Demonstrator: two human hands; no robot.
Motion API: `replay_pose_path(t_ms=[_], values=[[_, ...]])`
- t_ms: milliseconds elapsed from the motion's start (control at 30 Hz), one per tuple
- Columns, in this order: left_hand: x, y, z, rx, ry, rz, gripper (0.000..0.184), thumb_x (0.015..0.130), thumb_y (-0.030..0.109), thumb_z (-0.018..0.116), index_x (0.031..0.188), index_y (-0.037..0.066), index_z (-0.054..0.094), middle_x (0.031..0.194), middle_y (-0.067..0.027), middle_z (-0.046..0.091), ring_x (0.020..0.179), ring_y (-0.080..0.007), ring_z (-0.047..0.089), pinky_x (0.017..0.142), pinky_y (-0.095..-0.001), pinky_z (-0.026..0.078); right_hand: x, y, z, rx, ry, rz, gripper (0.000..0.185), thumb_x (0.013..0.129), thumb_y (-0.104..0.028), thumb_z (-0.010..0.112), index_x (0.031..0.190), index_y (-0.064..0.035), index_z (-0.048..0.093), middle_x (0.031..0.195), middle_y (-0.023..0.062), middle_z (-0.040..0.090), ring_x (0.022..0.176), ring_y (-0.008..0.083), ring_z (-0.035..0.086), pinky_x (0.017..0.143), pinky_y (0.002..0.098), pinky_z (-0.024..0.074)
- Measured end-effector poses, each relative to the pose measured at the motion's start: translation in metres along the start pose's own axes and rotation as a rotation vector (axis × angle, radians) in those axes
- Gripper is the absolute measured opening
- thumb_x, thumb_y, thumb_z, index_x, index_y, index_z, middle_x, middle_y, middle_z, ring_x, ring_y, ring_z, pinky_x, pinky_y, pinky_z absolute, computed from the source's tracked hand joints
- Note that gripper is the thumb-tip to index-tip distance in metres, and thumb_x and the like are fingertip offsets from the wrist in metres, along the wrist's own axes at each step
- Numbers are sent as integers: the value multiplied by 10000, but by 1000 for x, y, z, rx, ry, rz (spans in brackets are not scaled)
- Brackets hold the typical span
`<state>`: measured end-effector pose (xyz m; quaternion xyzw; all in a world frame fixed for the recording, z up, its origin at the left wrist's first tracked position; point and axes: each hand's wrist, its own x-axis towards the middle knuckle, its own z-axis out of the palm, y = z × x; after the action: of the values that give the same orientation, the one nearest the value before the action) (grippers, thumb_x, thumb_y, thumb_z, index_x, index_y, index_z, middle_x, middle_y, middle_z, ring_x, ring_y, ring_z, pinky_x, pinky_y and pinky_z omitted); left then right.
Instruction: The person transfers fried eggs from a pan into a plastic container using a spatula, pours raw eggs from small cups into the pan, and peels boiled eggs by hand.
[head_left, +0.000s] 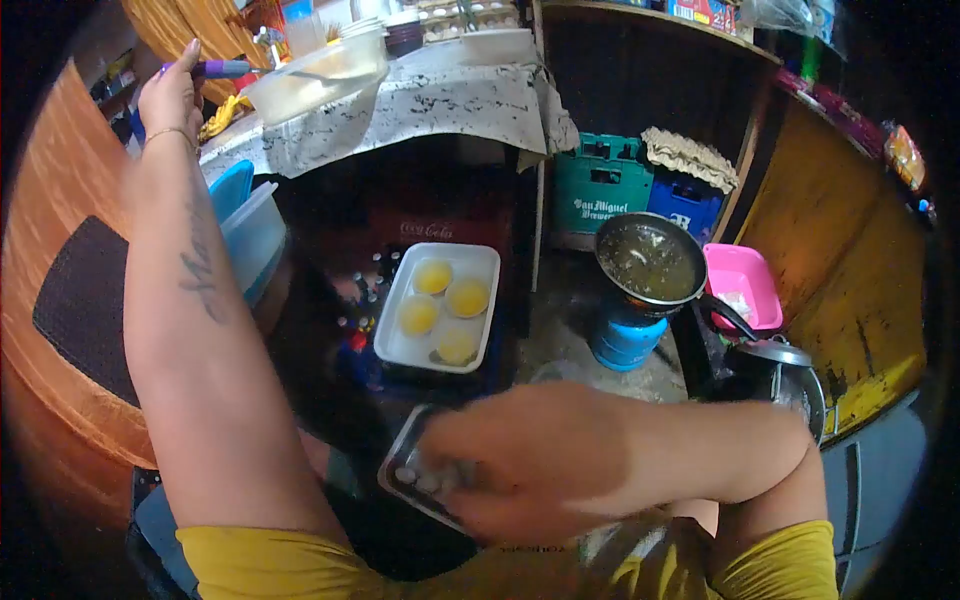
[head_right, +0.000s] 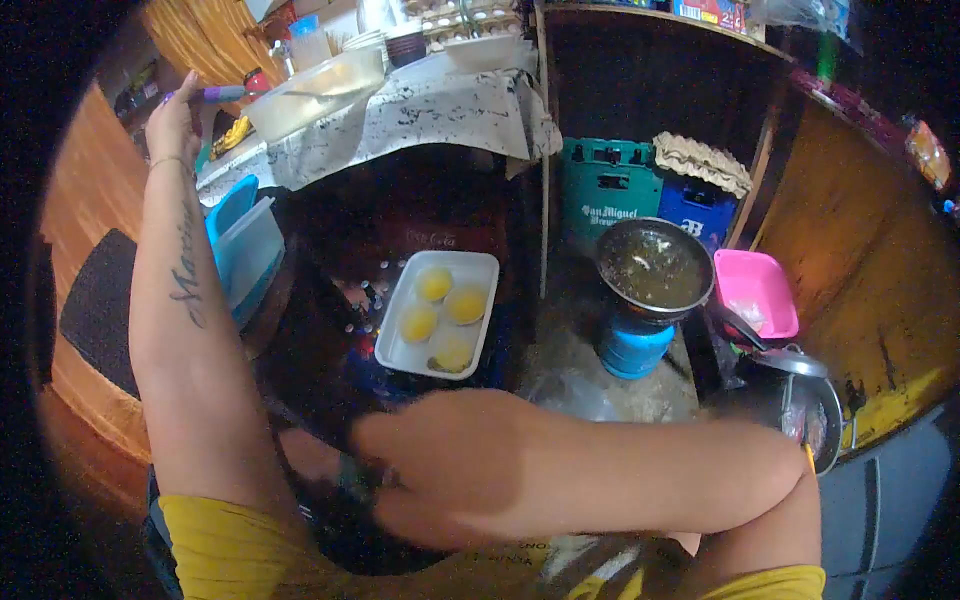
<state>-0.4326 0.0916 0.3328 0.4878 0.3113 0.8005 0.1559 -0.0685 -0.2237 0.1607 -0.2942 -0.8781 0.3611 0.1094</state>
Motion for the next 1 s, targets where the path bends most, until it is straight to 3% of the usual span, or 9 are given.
replay_pose_path(t_ms=[33,100,267,333,533,733,767,833,1000], values=[[0,0,-1,-7,2,7,277,803,215,843,836,55,619,719,-32,614,561,-127,548,484,-259,382,-5,21,9,26,-48,65,322,857,-230,645,1131,-66,599,969,193,665,888,389,664,762,458,535],[-4,1,-6,48,-16,-11,281,798,211,848,835,53,619,735,-40,617,571,-129,558,500,-257,407,-15,70,41,-36,145,61,343,883,-340,610,1047,-38,612,926,232,684,897,417,668,752,517,532],[-15,4,-5,14,39,-52,290,803,225,845,832,54,613,718,-50,610,551,-127,556,458,-247,399,-66,150,68,273,296,284,350,905,-334,668,1090,-37,649,973,145,708,900,277,687,807,388,538],[-17,2,-4,-18,97,-53,292,803,224,845,834,50,612,715,-48,609,539,-129,553,443,-251,402,-88,180,79,498,371,474,299,917,-235,703,1134,-39,642,993,46,687,929,150,645,830,302,509],[-21,-4,-2,-39,235,-62,278,794,182,846,829,29,616,732,-64,602,559,-142,551,477,-260,435,-126,191,82,700,512,652,235,923,-184,687,1119,-62,644,978,6,682,895,109,650,752,248,483],[-24,0,1,-47,305,-79,249,773,98,846,832,-9,629,812,-95,621,615,-163,571,516,-276,467,-133,192,86,720,537,743,208,923,-171,681,1100,-66,651,987,1,685,874,101,652,743,245,484],[-28,5,1,46,309,-68,295,768,70,842,899,-48,605,845,-122,628,625,-174,575,550,-298,526,-133,194,87,730,530,764,208,923,-171,681,1100,-66,651,987,1,685,874,101,652,743,245,484],[-24,0,3,-97,262,-88,412,786,79,825,1031,-98,546,884,-158,634,650,-199,606,649,-337,595,-133,205,94,655,560,648,181,927,-166,677,1071,-60,648,968,1,672,879,102,637,775,264,501],[-26,-1,-8,50,260,-49,630,750,115,843,1175,-116,441,1013,-200,622,749,-243,647,713,-380,607,-128,213,102,320,586,586,261,899,-229,710,1043,-30,621,862,38,632,784,121,574,718,287,487]])
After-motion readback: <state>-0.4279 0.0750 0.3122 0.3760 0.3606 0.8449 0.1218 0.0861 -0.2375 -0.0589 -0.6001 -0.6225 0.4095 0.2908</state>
